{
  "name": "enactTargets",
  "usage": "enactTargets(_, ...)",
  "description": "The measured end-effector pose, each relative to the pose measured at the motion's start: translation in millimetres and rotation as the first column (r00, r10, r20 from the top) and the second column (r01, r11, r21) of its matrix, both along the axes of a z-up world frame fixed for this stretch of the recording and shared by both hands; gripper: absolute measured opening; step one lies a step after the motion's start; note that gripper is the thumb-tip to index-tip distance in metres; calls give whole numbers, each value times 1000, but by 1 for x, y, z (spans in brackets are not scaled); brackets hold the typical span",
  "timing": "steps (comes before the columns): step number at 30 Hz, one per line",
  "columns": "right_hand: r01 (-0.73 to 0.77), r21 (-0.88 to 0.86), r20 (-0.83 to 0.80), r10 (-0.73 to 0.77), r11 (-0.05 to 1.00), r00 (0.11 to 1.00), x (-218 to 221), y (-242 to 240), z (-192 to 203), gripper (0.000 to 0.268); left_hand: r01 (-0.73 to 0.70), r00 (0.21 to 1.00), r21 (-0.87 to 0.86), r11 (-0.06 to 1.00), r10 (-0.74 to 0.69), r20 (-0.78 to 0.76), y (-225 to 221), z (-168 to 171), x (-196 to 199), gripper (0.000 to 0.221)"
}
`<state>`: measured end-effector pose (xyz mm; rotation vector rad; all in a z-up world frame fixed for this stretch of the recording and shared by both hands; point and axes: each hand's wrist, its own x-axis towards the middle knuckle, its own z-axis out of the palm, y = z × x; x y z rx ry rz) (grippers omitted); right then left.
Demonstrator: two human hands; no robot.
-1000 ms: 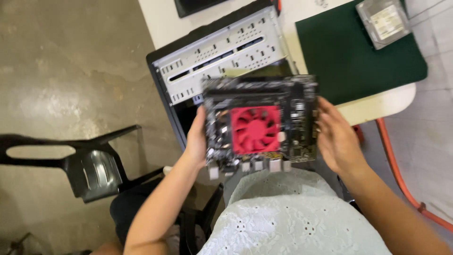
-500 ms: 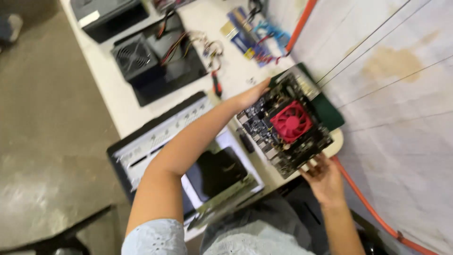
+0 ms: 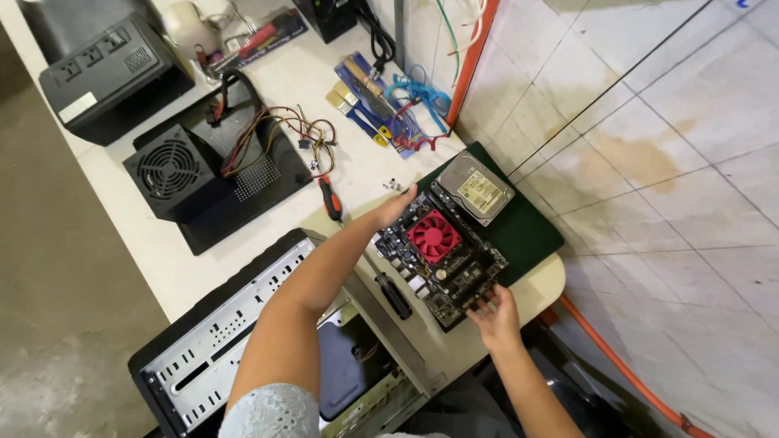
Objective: Disassembling a desktop computer by removing the power supply and motherboard using a screwdriver
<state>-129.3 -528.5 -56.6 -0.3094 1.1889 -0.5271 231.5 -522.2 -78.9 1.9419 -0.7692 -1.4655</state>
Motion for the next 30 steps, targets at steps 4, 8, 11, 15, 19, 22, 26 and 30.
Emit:
enactTargets(4, 32, 12, -4, -31, 999, 999, 19, 7, -22, 56, 13, 1000, 83, 996, -13, -6, -4, 3, 7, 111)
enactTargets(8, 63, -4, -40, -63, 998, 997, 29, 12, -36, 49, 50, 999, 149, 988, -52, 5, -2, 8, 17, 115)
enactTargets(11, 68, -9, -61, -69, 998, 996, 31, 17, -52, 51, 53, 998, 149, 987, -56, 14, -2, 24, 15, 114)
enactTargets(15, 75, -23, -99, -77, 997, 992, 40, 18, -56, 47, 39, 998, 126, 991, -45, 43, -3, 29, 14, 109)
enactTargets(19, 88, 7, -82, -87, 996, 993, 52, 14, -44, 66, 18, 996, 99, 995, -27, 86, -4, 9, 22, 108)
enactTargets(22, 94, 18, -99, -92, 995, 991, 55, 9, -51, 72, 18, 996, 66, 998, -24, 82, 2, 29, 14, 102)
enactTargets(26, 115, 64, -131, -106, 991, 986, 56, 3, -64, 68, 74, 984, 36, 997, -79, 157, 1, 19, 13, 100)
enactTargets(30, 128, 49, -147, -119, 991, 982, 58, -2, -54, 61, 82, 976, 28, 996, -86, 199, 2, 20, 4, 96)
